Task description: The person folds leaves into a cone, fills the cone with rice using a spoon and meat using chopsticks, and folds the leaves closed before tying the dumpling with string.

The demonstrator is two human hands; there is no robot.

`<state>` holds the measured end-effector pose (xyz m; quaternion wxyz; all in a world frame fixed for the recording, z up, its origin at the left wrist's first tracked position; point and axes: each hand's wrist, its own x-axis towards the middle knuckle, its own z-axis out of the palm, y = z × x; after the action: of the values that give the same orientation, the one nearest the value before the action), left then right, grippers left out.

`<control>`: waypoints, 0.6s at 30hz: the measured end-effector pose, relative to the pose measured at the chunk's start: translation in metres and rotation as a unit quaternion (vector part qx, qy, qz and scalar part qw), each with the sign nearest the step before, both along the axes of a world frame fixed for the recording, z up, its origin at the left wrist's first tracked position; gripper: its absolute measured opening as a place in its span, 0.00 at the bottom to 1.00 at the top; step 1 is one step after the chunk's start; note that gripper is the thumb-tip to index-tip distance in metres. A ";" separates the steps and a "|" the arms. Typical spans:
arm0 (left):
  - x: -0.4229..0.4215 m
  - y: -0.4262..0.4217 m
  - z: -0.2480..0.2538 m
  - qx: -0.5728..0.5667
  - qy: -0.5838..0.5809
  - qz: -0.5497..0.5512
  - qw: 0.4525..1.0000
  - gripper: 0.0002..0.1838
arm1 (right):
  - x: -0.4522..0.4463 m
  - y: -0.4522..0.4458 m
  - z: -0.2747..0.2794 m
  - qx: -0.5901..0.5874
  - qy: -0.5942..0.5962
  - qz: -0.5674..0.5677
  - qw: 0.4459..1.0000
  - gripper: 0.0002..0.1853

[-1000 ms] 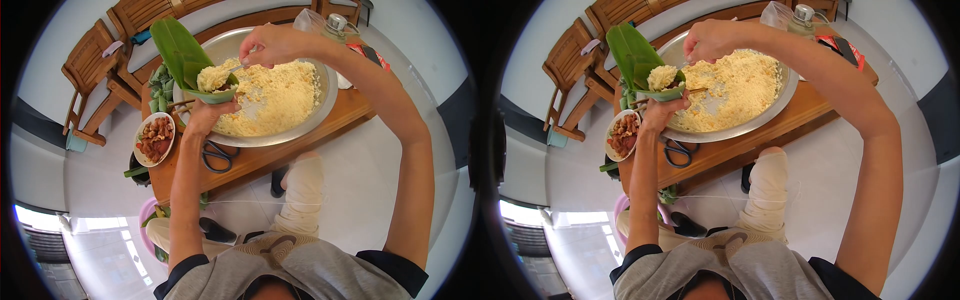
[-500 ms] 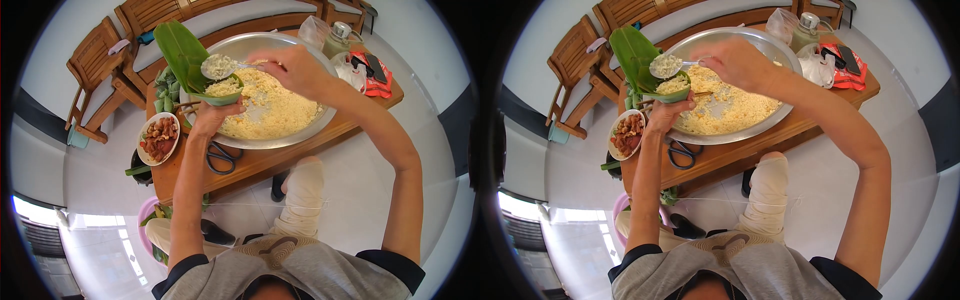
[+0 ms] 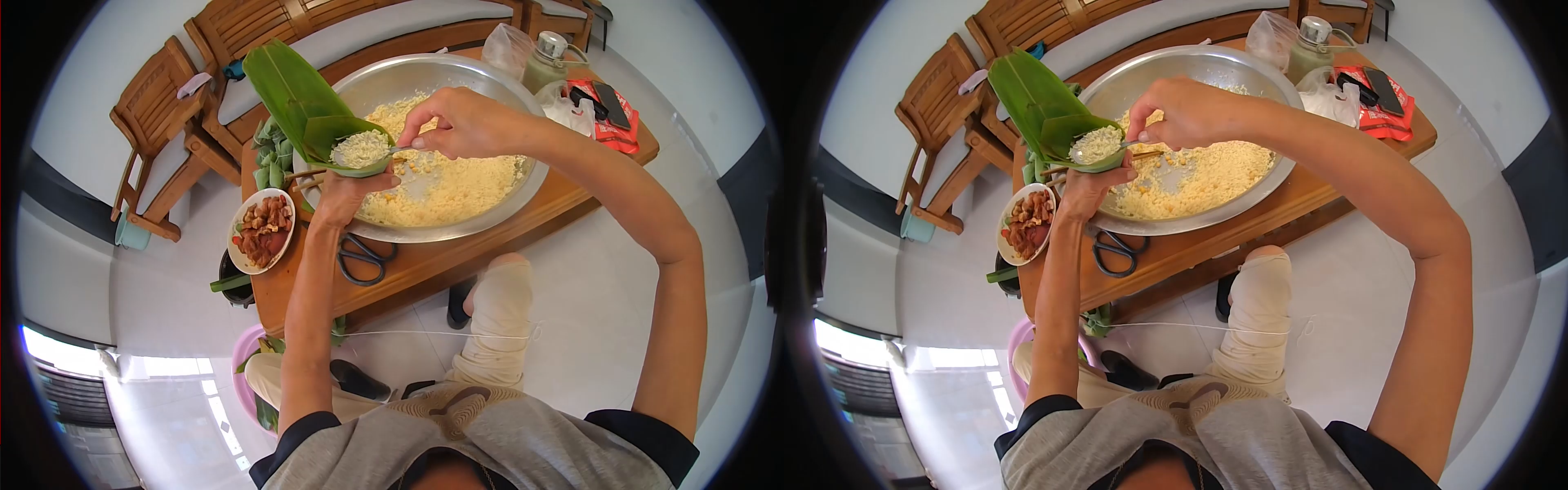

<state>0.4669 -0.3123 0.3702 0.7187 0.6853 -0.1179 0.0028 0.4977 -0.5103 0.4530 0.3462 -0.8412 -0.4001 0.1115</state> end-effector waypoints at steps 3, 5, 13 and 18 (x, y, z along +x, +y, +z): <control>0.000 -0.002 0.002 -0.008 -0.009 -0.002 1.000 0.13 | -0.021 -0.002 0.023 -0.024 0.154 -0.077 0.985 0.10; 0.000 -0.001 -0.001 0.001 -0.016 0.004 1.000 0.12 | -0.015 -0.002 0.013 -0.031 0.163 -0.076 0.983 0.11; 0.001 -0.002 0.000 0.001 -0.036 0.029 0.999 0.11 | -0.016 -0.007 0.015 0.005 0.216 -0.068 0.974 0.12; 0.004 0.000 -0.004 0.002 -0.047 0.018 0.999 0.11 | -0.013 -0.013 0.001 0.082 0.315 -0.096 0.941 0.12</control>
<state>0.4706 -0.3127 0.3661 0.7106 0.6880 -0.1391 0.0480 0.4846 -0.5232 0.4542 0.5311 -0.7665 -0.1954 0.3035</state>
